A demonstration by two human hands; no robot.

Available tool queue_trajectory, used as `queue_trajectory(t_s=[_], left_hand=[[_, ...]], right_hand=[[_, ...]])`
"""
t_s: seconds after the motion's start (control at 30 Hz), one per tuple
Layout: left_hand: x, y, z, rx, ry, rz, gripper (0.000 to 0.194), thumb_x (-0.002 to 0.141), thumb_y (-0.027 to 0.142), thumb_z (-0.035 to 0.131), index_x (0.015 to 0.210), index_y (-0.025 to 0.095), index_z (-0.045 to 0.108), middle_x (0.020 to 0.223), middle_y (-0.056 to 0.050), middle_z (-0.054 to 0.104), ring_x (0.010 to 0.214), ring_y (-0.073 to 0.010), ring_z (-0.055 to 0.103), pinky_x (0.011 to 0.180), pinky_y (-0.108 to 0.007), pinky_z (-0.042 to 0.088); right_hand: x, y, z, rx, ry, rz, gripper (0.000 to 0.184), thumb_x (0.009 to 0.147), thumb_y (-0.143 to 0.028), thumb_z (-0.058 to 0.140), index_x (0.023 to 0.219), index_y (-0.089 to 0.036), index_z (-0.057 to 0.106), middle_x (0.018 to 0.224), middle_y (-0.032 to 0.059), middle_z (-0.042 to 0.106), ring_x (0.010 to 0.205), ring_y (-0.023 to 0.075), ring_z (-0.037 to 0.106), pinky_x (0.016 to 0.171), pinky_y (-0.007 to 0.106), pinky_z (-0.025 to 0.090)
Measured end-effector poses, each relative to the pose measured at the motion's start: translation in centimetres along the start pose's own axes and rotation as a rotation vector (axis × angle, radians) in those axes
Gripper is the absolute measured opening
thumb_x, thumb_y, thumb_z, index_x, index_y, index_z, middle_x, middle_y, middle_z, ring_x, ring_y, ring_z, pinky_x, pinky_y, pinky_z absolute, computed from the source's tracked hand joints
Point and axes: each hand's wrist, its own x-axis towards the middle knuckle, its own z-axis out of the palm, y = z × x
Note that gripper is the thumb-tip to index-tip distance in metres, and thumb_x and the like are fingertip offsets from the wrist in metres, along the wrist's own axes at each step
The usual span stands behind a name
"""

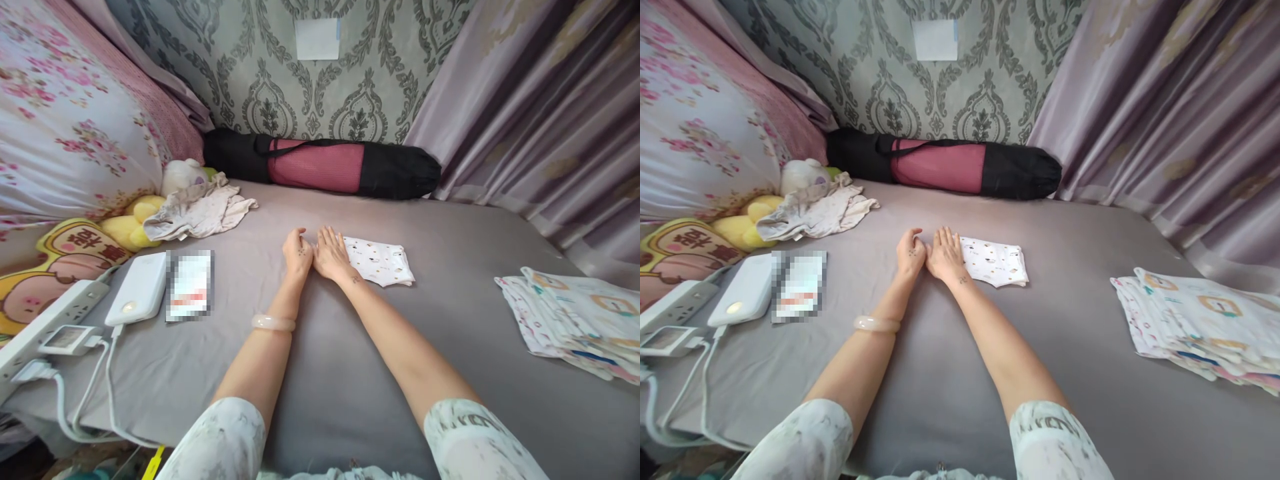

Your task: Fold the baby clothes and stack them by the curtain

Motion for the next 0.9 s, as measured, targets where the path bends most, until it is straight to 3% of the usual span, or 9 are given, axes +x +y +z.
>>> queue_trajectory(t_s=[0.13,0.3,0.57,0.73,0.9], left_hand=[[0.0,-0.2,0.0,-0.028,0.017,-0.021,0.038,0.085,0.011,0.035,0.111,0.017,0.063,0.112,-0.009,0.069,0.11,-0.0212,0.062,0.1,-0.038,0.047],[-0.2,0.0,-0.1,-0.034,-0.026,-0.026,0.038,0.085,0.012,0.037,0.113,0.014,0.062,0.113,-0.011,0.069,0.112,-0.0216,0.062,0.101,-0.037,0.046],[0.0,0.4,-0.1,-0.013,-0.059,0.011,0.035,0.086,0.014,0.039,0.111,0.016,0.063,0.115,-0.011,0.069,0.111,-0.0224,0.063,0.1,-0.037,0.047],[-0.8,1.9,0.0,0.089,-0.093,0.24,0.035,0.091,0.016,0.038,0.119,0.016,0.06,0.124,-0.013,0.065,0.127,-0.0227,0.053,0.108,-0.04,0.038],[-2.7,4.8,1.2,0.277,-0.297,0.576,0.042,0.093,0.016,0.036,0.132,0.016,0.052,0.143,-0.011,0.052,0.142,-0.024,0.034,0.118,-0.047,0.019]], right_hand=[[0.1,-0.8,0.7,-0.007,-0.08,0.006,0.061,0.098,-0.031,0.019,0.151,0.001,0.025,0.16,0.0163,0.018,0.149,0.0255,0.01,0.119,0.043,0.008],[0.0,-0.7,1.0,-0.001,-0.074,0.0,0.062,0.097,-0.031,0.023,0.15,0.001,0.026,0.16,0.0163,0.018,0.149,0.0259,0.009,0.119,0.042,0.009],[-0.3,0.5,-0.6,0.142,-0.063,-0.013,0.06,0.1,-0.033,0.015,0.153,-0.006,0.024,0.161,0.0107,0.019,0.148,0.0216,0.012,0.12,0.039,0.011],[-2.6,3.7,-2.2,0.089,0.048,0.067,0.057,0.1,-0.033,0.022,0.152,-0.013,0.028,0.161,0.0095,0.02,0.148,0.0264,0.01,0.119,0.052,0.005],[-5.0,6.7,-2.5,0.005,0.054,0.125,0.056,0.099,-0.033,0.022,0.152,-0.017,0.031,0.161,0.0084,0.02,0.148,0.0296,0.01,0.116,0.06,0.005]])
